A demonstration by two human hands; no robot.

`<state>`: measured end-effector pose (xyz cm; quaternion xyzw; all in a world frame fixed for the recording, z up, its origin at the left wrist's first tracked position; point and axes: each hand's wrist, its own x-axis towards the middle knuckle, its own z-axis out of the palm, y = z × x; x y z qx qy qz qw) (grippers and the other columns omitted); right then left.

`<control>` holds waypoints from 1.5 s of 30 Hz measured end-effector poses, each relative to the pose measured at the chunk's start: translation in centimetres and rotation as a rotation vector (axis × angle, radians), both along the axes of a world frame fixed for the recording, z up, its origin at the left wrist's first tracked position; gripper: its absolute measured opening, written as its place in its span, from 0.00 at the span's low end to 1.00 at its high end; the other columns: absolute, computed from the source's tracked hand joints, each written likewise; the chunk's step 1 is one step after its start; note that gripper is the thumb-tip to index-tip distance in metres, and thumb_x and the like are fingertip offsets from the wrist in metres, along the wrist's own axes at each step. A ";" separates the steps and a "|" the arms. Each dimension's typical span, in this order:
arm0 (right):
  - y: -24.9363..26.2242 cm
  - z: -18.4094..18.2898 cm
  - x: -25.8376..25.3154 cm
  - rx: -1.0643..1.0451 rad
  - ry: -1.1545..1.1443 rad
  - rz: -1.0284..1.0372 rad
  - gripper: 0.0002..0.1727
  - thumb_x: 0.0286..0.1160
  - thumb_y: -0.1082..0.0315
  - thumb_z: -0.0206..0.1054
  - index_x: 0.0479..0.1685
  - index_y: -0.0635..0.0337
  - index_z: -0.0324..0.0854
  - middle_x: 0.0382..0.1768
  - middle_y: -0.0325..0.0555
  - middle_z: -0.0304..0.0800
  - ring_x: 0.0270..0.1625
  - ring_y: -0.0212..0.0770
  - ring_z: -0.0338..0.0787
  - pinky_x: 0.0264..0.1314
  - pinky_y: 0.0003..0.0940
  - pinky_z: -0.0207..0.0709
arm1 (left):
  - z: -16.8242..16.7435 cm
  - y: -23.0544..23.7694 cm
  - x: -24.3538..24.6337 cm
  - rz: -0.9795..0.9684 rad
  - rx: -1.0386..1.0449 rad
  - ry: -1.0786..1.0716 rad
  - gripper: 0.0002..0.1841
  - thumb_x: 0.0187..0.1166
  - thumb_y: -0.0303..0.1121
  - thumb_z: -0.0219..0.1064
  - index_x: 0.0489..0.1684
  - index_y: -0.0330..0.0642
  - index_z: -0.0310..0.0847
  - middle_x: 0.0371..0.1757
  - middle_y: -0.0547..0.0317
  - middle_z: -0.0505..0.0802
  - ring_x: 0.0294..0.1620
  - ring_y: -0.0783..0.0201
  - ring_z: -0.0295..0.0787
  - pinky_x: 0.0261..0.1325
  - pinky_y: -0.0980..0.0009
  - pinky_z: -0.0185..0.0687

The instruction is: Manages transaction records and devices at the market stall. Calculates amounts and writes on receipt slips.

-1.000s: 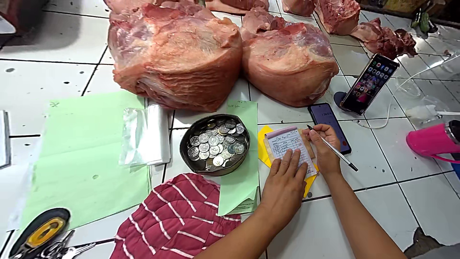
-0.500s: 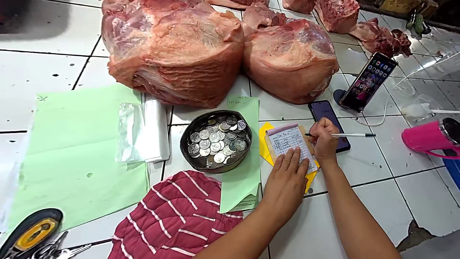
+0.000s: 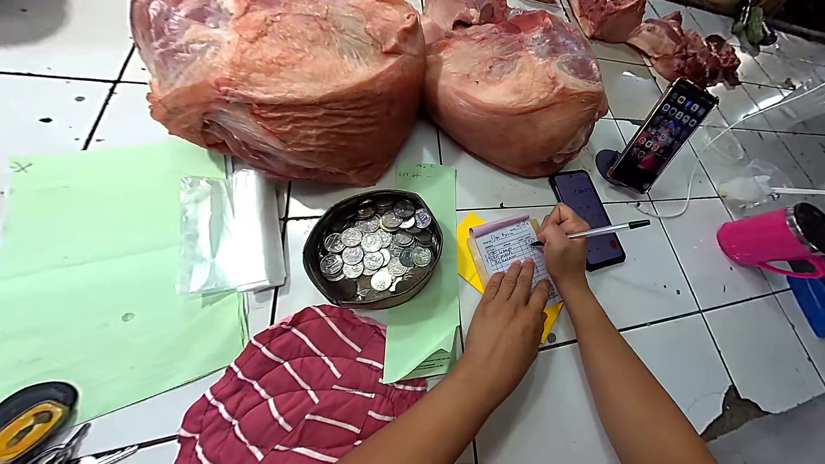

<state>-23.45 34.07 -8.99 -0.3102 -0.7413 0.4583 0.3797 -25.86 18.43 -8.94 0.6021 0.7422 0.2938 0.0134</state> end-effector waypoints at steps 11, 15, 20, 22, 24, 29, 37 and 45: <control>-0.2 0.2 -0.1 0.041 -0.043 -0.030 0.16 0.57 0.79 0.54 0.12 0.44 0.60 0.10 0.23 0.63 0.13 0.19 0.64 0.18 0.16 0.57 | 0.0 0.0 -0.1 0.008 0.008 -0.002 0.19 0.78 0.37 0.64 0.63 0.42 0.90 0.74 0.43 0.87 0.74 0.47 0.85 0.76 0.55 0.75; 0.1 0.0 -0.1 -0.022 0.022 -0.071 0.17 0.56 0.79 0.53 0.12 0.43 0.59 0.08 0.24 0.64 0.12 0.21 0.64 0.16 0.17 0.57 | 0.0 -0.1 0.0 0.009 0.010 -0.005 0.19 0.77 0.37 0.65 0.63 0.43 0.90 0.74 0.43 0.87 0.74 0.46 0.86 0.76 0.55 0.76; -0.2 0.1 -0.3 0.060 -0.074 -0.093 0.16 0.57 0.78 0.54 0.13 0.45 0.59 0.09 0.24 0.62 0.13 0.20 0.63 0.17 0.16 0.55 | 0.1 -0.1 -0.1 0.008 -0.001 -0.003 0.19 0.78 0.37 0.64 0.63 0.42 0.89 0.74 0.42 0.87 0.74 0.46 0.85 0.77 0.55 0.75; -0.2 0.1 -0.2 0.071 -0.090 -0.077 0.16 0.57 0.78 0.54 0.13 0.45 0.59 0.09 0.24 0.62 0.13 0.19 0.63 0.18 0.16 0.55 | 0.1 -0.1 0.0 0.011 0.000 -0.006 0.19 0.78 0.37 0.64 0.63 0.42 0.90 0.74 0.43 0.87 0.74 0.47 0.85 0.76 0.55 0.76; -0.1 0.2 -0.1 0.039 -0.062 -0.052 0.17 0.58 0.79 0.54 0.12 0.45 0.60 0.09 0.24 0.63 0.13 0.19 0.64 0.18 0.16 0.57 | 0.0 -0.1 0.0 0.006 -0.004 -0.010 0.19 0.79 0.37 0.64 0.64 0.43 0.89 0.75 0.43 0.87 0.75 0.47 0.85 0.77 0.55 0.76; 0.0 0.0 -0.1 0.021 -0.033 -0.053 0.16 0.60 0.79 0.53 0.14 0.44 0.60 0.10 0.24 0.63 0.13 0.20 0.63 0.17 0.16 0.57 | 0.0 -0.1 0.0 0.009 -0.009 -0.009 0.19 0.79 0.37 0.64 0.64 0.43 0.89 0.75 0.43 0.87 0.75 0.47 0.85 0.77 0.56 0.75; 0.0 0.0 -0.1 0.036 -0.028 -0.087 0.16 0.59 0.79 0.53 0.14 0.45 0.60 0.09 0.24 0.62 0.12 0.20 0.62 0.16 0.16 0.56 | 0.1 -0.1 0.0 0.008 -0.014 -0.015 0.19 0.80 0.37 0.63 0.65 0.43 0.89 0.75 0.43 0.86 0.75 0.47 0.85 0.77 0.55 0.75; 0.2 0.1 -0.2 0.060 -0.028 -0.107 0.17 0.59 0.79 0.53 0.12 0.44 0.59 0.09 0.24 0.61 0.12 0.20 0.61 0.16 0.16 0.54 | 0.0 -0.1 -0.1 0.014 -0.003 0.006 0.19 0.79 0.37 0.64 0.64 0.44 0.90 0.75 0.44 0.87 0.74 0.48 0.85 0.76 0.56 0.76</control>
